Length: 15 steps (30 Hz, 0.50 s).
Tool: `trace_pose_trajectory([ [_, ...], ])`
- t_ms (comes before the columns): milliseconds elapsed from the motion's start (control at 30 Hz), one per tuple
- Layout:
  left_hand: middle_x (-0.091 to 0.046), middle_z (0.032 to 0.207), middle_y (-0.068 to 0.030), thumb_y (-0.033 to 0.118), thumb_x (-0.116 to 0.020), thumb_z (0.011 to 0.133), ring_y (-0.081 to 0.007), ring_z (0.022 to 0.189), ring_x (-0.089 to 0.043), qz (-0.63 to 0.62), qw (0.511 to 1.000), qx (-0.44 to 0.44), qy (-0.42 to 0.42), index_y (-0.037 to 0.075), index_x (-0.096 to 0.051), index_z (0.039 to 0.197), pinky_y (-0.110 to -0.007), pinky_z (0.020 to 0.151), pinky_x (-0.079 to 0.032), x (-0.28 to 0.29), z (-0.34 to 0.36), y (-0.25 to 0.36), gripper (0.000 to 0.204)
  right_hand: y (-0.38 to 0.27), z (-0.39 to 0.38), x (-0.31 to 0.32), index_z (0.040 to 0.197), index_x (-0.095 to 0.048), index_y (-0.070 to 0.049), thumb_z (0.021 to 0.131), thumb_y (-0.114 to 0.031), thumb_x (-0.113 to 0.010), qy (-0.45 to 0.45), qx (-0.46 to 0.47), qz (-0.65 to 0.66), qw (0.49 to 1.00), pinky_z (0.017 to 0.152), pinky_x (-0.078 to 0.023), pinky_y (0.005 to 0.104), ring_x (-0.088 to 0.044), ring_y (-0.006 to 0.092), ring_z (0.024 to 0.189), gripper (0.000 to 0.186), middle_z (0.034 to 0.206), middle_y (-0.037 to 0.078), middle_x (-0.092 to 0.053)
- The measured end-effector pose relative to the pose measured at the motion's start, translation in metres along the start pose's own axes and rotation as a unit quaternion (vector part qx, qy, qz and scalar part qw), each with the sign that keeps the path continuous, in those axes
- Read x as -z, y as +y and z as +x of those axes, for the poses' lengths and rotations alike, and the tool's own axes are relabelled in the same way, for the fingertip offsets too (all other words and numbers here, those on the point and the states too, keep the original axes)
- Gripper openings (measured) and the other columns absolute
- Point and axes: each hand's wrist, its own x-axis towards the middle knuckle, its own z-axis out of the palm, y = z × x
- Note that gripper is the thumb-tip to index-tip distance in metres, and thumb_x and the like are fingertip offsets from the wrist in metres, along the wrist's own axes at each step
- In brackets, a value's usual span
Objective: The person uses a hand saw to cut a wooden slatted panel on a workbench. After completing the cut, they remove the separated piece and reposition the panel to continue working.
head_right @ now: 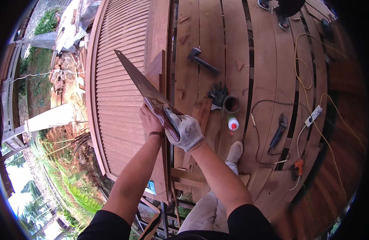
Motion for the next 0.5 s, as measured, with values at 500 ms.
trace_pose_trajectory([
  [500,-0.048,0.127,-0.0231,0.045,-0.068,0.081,-0.0401,0.120,-0.049,0.035,0.999,-0.018,-0.015,-0.008,-0.040,0.134,-0.047,0.100,-0.042,0.000,-0.006,-0.004,0.079,-0.007,-0.007,0.000,0.125,-0.056,0.001,0.069,-0.010,-0.073,0.015,-0.042,0.008,0.999,0.072,-0.054,0.0425,-0.062,0.0351,0.072,0.060,0.085,0.016,-0.065],
])
